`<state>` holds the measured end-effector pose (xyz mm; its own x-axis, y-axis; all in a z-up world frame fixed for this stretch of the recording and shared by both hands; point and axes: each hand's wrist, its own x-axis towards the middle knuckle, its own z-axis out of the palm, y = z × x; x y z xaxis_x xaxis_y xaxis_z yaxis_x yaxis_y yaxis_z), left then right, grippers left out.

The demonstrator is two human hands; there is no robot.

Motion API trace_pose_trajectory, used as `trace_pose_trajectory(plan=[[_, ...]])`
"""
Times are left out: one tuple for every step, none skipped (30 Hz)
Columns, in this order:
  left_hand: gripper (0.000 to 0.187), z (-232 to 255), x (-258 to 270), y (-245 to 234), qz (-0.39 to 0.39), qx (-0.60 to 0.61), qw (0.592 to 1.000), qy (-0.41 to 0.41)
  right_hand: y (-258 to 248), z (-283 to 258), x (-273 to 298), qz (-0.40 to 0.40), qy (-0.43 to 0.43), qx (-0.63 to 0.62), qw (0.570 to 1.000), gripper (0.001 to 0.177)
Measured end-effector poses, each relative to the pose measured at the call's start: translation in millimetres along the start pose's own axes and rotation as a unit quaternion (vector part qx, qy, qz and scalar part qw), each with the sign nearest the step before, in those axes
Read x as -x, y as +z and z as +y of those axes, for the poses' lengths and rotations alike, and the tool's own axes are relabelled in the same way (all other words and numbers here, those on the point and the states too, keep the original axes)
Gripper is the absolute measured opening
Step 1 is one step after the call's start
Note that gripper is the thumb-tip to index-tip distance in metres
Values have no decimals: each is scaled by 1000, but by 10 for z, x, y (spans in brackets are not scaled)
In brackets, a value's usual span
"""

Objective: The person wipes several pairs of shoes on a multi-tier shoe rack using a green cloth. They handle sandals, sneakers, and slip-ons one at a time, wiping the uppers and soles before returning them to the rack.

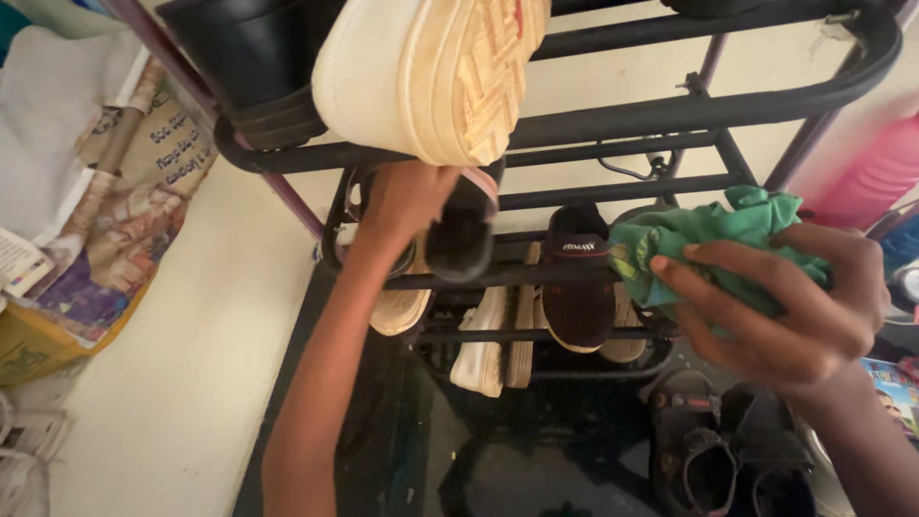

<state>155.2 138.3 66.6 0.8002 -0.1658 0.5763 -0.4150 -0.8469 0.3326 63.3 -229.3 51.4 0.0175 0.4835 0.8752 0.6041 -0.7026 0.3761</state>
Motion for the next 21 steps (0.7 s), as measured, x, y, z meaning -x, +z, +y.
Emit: trace_pose_trajectory(plan=[[27, -20, -33, 10, -46, 7, 997, -67, 8, 10, 44, -12, 3, 5, 1000, 20], [28, -4, -35, 16, 25, -57, 998, -5, 17, 19, 90, -16, 7, 5, 1000, 21], [29, 38, 4, 10, 94, -121, 987, 56, 20, 21, 137, -20, 11, 3, 1000, 21], [31, 109, 26, 14, 161, -183, 963, 118, 25, 18, 176, -24, 14, 1, 1000, 21], [32, 199, 94, -3, 177, -195, 961, 84, 35, 16, 206, -24, 17, 3, 1000, 21], [34, 298, 216, -29, 192, -207, 958, 49, 42, 20, 228, -24, 20, 6, 999, 21], [36, 386, 297, -53, 207, -218, 954, 17, 45, 37, 238, -24, 24, 10, 999, 21], [36, 450, 348, -82, 195, -248, 948, -47, 46, 61, 241, -24, 18, 8, 1000, 20], [36, 483, 358, -106, 181, -279, 937, -107, 54, 71, 234, -22, 13, 7, 1000, 18], [36, 484, 338, -120, 166, -308, 922, -168, 70, 76, 222, -21, 9, 6, 1000, 17], [38, 452, 354, -128, 150, -304, 923, -183, 75, 66, 214, -21, 14, 4, 1000, 19], [41, 394, 326, -119, 135, -300, 923, -199, 80, 55, 204, -22, 20, 2, 1000, 21], [43, 330, 246, -86, 121, -295, 923, -214, 82, 55, 190, -22, 24, 2, 999, 23], [35, 262, 195, -63, 141, -270, 934, -186, 83, 52, 178, -3, 24, -9, 1000, 23], [28, 198, 156, -30, 160, -243, 943, -159, 65, 52, 178, 13, 23, -19, 999, 23], [23, 149, 144, -2, 179, -215, 951, -131, 34, 51, 181, 30, 23, -30, 999, 22], [21, 114, 115, 1, 202, -196, 955, -94, 15, 62, 176, 19, 27, -29, 999, 23], [20, 101, 93, -2, 225, -176, 957, -56, -18, 73, 177, 8, 31, -28, 999, 23], [18, 98, 103, -18, 245, -158, 956, -20, -56, 72, 191, -4, 35, -29, 999, 24], [16, 108, 110, -33, 239, -153, 957, -61, -90, 78, 213, -12, 52, -28, 998, 25], [14, 127, 132, -47, 232, -147, 956, -102, -130, 78, 243, -21, 69, -27, 997, 25]])
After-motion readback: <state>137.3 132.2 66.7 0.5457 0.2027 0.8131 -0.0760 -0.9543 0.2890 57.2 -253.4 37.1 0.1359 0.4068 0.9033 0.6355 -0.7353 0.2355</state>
